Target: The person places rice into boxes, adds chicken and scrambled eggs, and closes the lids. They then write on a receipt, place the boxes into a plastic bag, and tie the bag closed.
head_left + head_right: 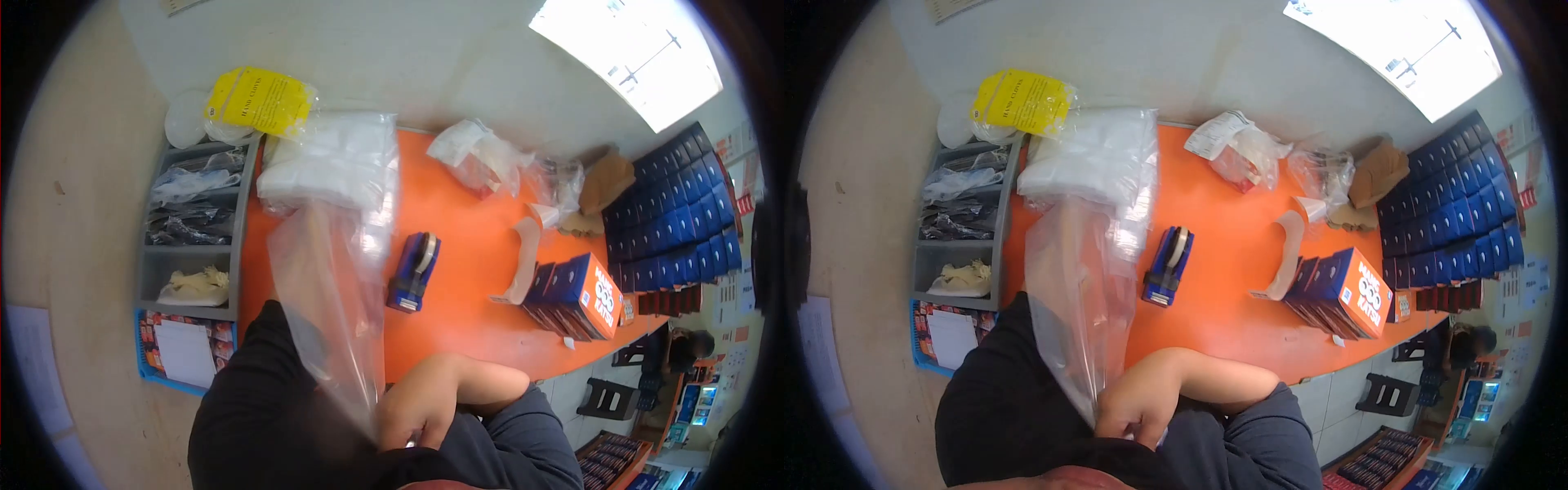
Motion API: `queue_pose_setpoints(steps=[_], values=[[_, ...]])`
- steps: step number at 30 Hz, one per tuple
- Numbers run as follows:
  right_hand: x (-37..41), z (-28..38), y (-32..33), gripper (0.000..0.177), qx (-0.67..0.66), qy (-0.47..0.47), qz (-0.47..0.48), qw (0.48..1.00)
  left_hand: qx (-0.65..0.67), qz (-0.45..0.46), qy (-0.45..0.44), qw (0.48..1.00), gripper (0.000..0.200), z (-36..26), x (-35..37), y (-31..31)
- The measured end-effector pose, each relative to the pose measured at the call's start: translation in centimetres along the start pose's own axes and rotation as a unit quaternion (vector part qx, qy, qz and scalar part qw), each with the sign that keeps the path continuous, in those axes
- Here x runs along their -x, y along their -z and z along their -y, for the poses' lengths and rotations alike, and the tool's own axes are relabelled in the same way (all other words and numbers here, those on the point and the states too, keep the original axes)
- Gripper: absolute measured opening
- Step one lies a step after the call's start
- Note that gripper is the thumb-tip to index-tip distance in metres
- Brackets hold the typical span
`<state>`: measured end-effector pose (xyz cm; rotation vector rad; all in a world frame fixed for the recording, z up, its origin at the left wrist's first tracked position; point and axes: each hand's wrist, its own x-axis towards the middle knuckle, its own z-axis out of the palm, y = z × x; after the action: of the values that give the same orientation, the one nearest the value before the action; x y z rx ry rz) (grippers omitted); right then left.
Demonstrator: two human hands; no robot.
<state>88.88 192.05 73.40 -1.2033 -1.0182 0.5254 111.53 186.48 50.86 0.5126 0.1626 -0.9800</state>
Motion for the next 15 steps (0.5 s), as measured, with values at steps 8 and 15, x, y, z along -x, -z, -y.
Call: queue_pose_setpoints(steps=[8,15], values=[[5.2,6.9,-9.4,0.021,-0.021,0.165,-0.443,0.881,-0.124,0.256,0.082,0.955,0.072,-4.1,20.8,-3.5],[9.1,7.3,-20.7,0.020,-0.081,0.070,-0.714,0.691,-0.574,0.511,0.149,0.623,0.057,2.7,36.2,-18.4]])
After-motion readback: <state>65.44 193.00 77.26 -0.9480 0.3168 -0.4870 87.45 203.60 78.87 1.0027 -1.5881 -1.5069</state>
